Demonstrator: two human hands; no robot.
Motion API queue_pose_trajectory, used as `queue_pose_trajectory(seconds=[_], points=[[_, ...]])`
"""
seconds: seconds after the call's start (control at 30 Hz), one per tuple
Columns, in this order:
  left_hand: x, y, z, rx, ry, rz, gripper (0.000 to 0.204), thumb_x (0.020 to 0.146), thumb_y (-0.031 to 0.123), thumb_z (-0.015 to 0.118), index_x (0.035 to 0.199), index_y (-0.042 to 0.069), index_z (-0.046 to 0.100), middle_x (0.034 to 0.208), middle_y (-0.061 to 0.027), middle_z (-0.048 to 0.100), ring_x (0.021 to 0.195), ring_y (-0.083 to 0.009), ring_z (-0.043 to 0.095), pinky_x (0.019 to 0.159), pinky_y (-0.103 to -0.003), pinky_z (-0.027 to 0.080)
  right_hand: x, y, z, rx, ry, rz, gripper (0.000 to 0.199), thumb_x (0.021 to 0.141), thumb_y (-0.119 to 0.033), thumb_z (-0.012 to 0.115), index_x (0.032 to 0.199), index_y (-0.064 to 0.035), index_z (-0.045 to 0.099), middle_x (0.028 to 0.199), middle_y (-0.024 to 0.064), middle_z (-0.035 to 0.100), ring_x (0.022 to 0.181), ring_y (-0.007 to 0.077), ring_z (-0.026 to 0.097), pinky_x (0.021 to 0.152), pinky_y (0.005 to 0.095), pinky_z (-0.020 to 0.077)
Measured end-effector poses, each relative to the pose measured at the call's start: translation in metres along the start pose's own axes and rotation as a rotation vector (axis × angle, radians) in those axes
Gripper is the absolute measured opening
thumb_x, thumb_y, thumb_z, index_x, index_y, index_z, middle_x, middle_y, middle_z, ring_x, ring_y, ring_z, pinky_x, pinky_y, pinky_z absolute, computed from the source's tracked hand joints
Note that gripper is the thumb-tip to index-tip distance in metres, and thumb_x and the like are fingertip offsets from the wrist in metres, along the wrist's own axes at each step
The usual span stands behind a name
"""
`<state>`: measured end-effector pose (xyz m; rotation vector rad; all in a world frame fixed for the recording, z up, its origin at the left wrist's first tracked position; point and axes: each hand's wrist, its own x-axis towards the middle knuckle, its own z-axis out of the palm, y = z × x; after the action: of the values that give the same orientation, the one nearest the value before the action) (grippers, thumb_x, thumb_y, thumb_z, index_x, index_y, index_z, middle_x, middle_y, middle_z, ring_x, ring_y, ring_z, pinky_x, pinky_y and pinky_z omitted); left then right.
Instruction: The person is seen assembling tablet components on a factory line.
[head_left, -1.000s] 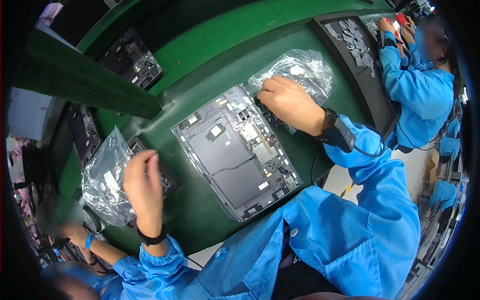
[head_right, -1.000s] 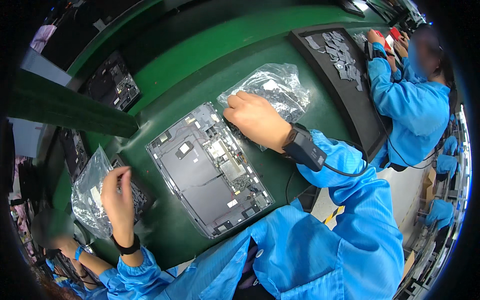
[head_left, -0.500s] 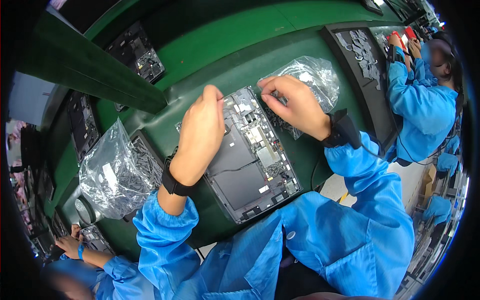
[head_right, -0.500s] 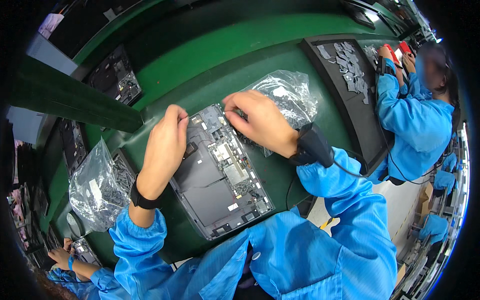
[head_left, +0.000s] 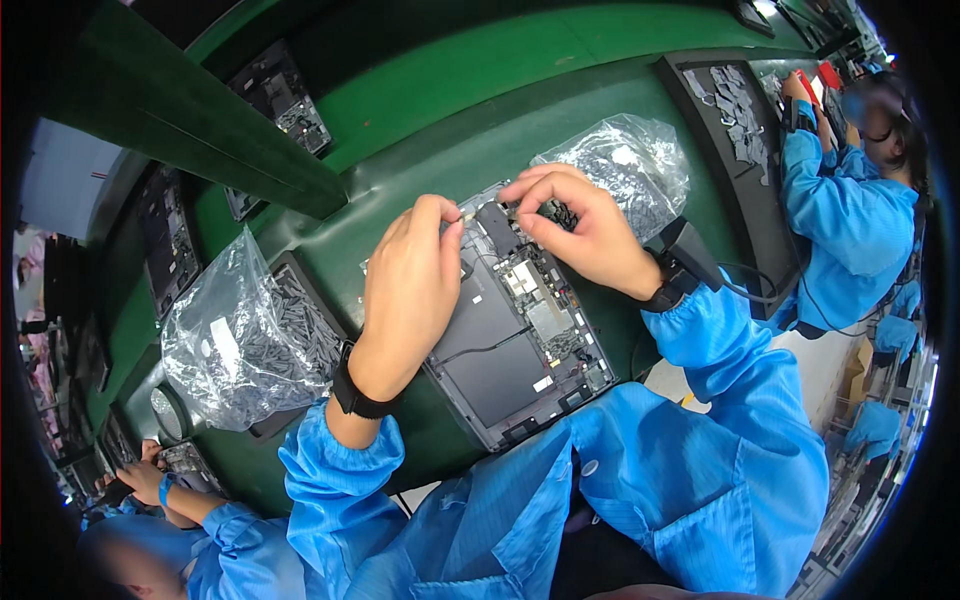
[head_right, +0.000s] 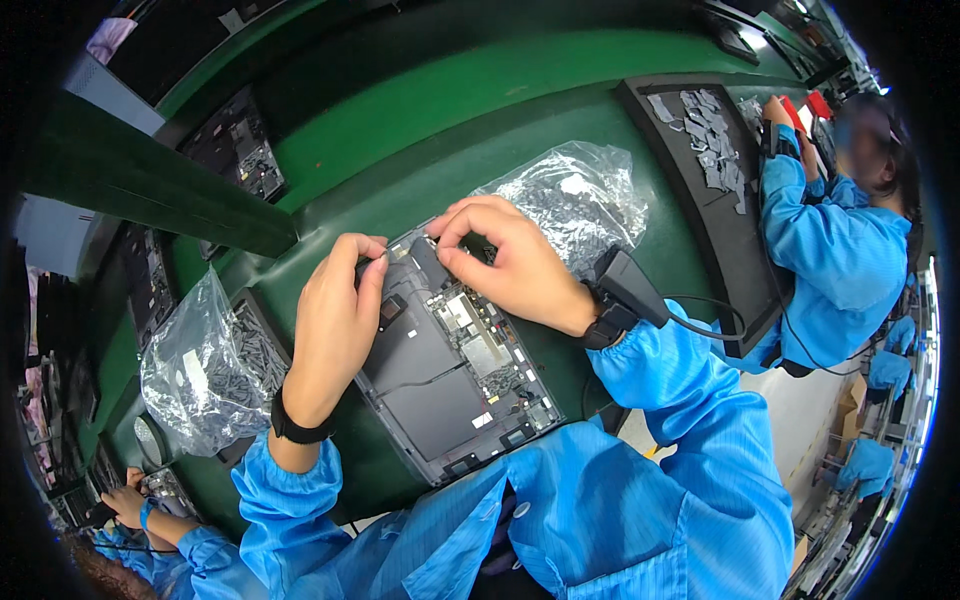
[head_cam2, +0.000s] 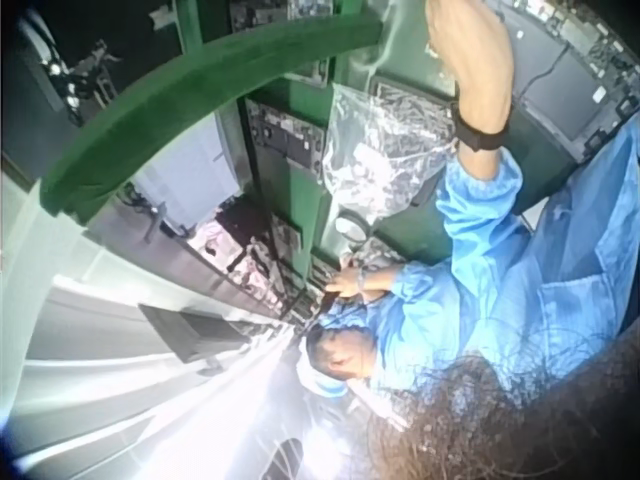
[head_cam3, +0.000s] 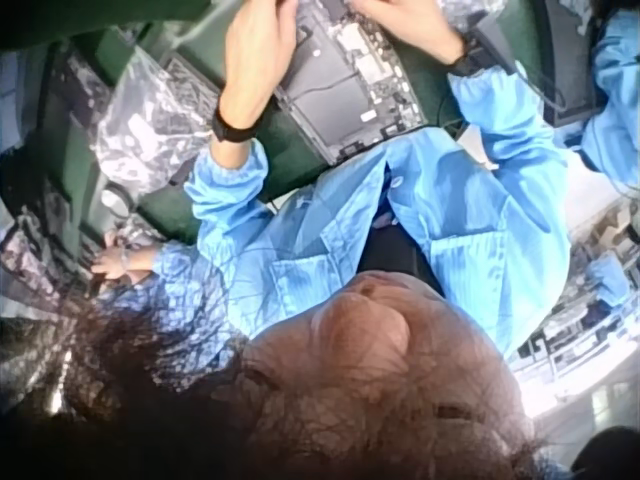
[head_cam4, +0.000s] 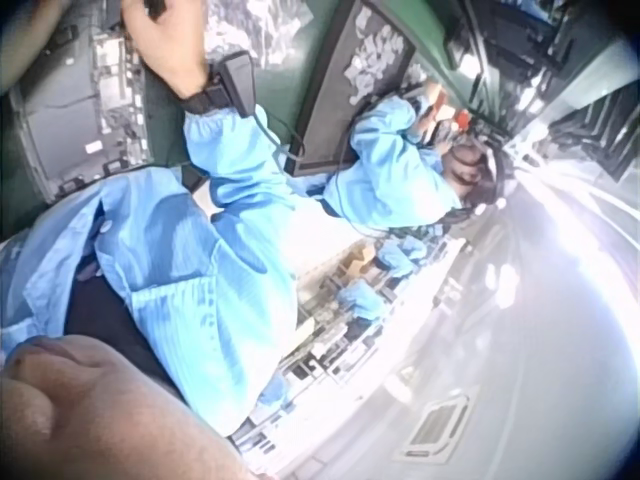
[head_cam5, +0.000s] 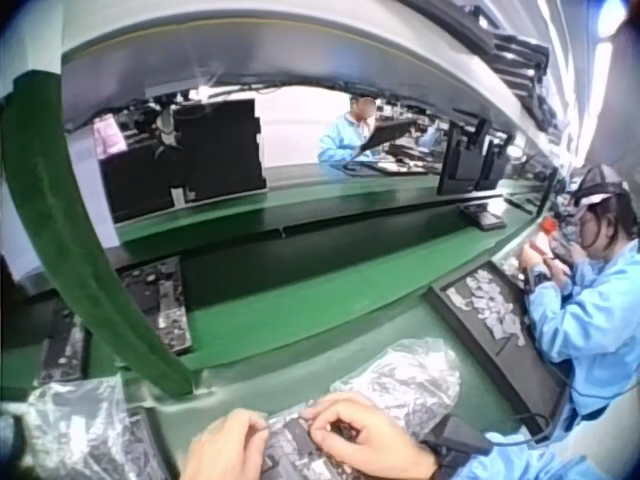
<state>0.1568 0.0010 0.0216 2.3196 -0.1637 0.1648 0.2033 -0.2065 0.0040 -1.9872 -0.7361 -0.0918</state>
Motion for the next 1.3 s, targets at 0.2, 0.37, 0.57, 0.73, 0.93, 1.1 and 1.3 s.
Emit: queue_pose_trajectory(seconds=[0.2, 0.37, 0.57, 0.73, 0.93, 1.1, 1.3], points=[[-0.001, 0.003, 0.007, -0.097, -0.047, 0.147, 0.009, 0.089, 0.004, 0.060, 0.096, 0.001, 0.055, 0.109, -0.0154, 0.067, 0.102, -0.0348, 0.063, 0.086, -0.039, 0.050, 0.021, 0.021, -0.010, 0.566, 0.023, 0.372, 0.015, 0.091, -0.005, 0.065, 0.103, 0.0031, 0.064, 0.098, 0.0081, 0.070, 0.089, 0.0105, 0.065, 0.080, 0.0241, 0.0522], [0.013, -0.003, 0.021, 0.238, -0.065, 0.448, 0.011, 0.087, 0.007, 0.062, 0.095, 0.003, 0.056, 0.118, -0.0143, 0.064, 0.122, -0.0375, 0.051, 0.101, -0.047, 0.041, 0.025, 0.031, -0.009, 0.463, -0.040, 0.433, 0.014, 0.090, -0.007, 0.067, 0.101, 0.0028, 0.068, 0.095, 0.0070, 0.071, 0.088, 0.0107, 0.066, 0.080, 0.0240, 0.0527], [0.023, -0.008, 0.017, 0.196, -0.119, 0.459, 0.011, 0.086, 0.008, 0.062, 0.095, 0.004, 0.057, 0.114, -0.0149, 0.063, 0.119, -0.0360, 0.053, 0.099, -0.046, 0.042, 0.026, 0.038, -0.003, 0.276, -0.122, 0.334, 0.010, 0.087, -0.009, 0.071, 0.093, -0.0014, 0.072, 0.097, 0.0069, 0.064, 0.088, 0.0132, 0.064, 0.077, 0.0253, 0.0524], [0.028, -0.010, 0.013, 0.124, -0.111, 0.446, 0.012, 0.086, 0.009, 0.063, 0.095, 0.004, 0.059, 0.099, -0.0141, 0.063, 0.105, -0.0339, 0.057, 0.091, -0.043, 0.046, 0.025, 0.035, -0.002, 0.290, -0.104, 0.354, 0.009, 0.087, -0.009, 0.071, 0.092, -0.0016, 0.072, 0.095, 0.0060, 0.063, 0.086, 0.0132, 0.064, 0.076, 0.0256, 0.0519], [0.018, -0.008, 0.007, 0.108, -0.086, 0.361, 0.009, 0.085, 0.008, 0.064, 0.091, 0.003, 0.059, 0.086, -0.0126, 0.061, 0.088, -0.0319, 0.058, 0.081, -0.042, 0.046, 0.021, 0.034, 0.005, 0.025, -0.101, 0.246, 0.010, 0.083, -0.011, 0.073, 0.090, -0.0047, 0.072, 0.090, 0.0072, 0.062, 0.080, 0.0157, 0.061, 0.070, 0.0273, 0.0500], [0.002, -0.008, 0.007, 0.131, -0.056, 0.280, 0.008, 0.084, 0.007, 0.064, 0.089, 0.002, 0.061, 0.080, -0.0128, 0.061, 0.082, -0.0328, 0.059, 0.078, -0.041, 0.046, 0.019, 0.023, 0.009, -0.042, -0.033, 0.231, 0.011, 0.079, -0.011, 0.072, 0.088, -0.0046, 0.070, 0.089, 0.0080, 0.062, 0.072, 0.0196, 0.059, 0.066, 0.0305, 0.0491], [-0.005, -0.011, 0.013, 0.053, 0.054, 0.223, 0.007, 0.084, 0.005, 0.065, 0.090, 0.001, 0.062, 0.083, -0.0135, 0.065, 0.080, -0.0323, 0.062, 0.070, -0.041, 0.049, 0.022, 0.018, 0.016, -0.235, -0.023, 0.243, 0.015, 0.078, -0.012, 0.067, 0.090, -0.0032, 0.067, 0.086, 0.0129, 0.064, 0.066, 0.0316, 0.062, 0.063, 0.0390, 0.0511]])
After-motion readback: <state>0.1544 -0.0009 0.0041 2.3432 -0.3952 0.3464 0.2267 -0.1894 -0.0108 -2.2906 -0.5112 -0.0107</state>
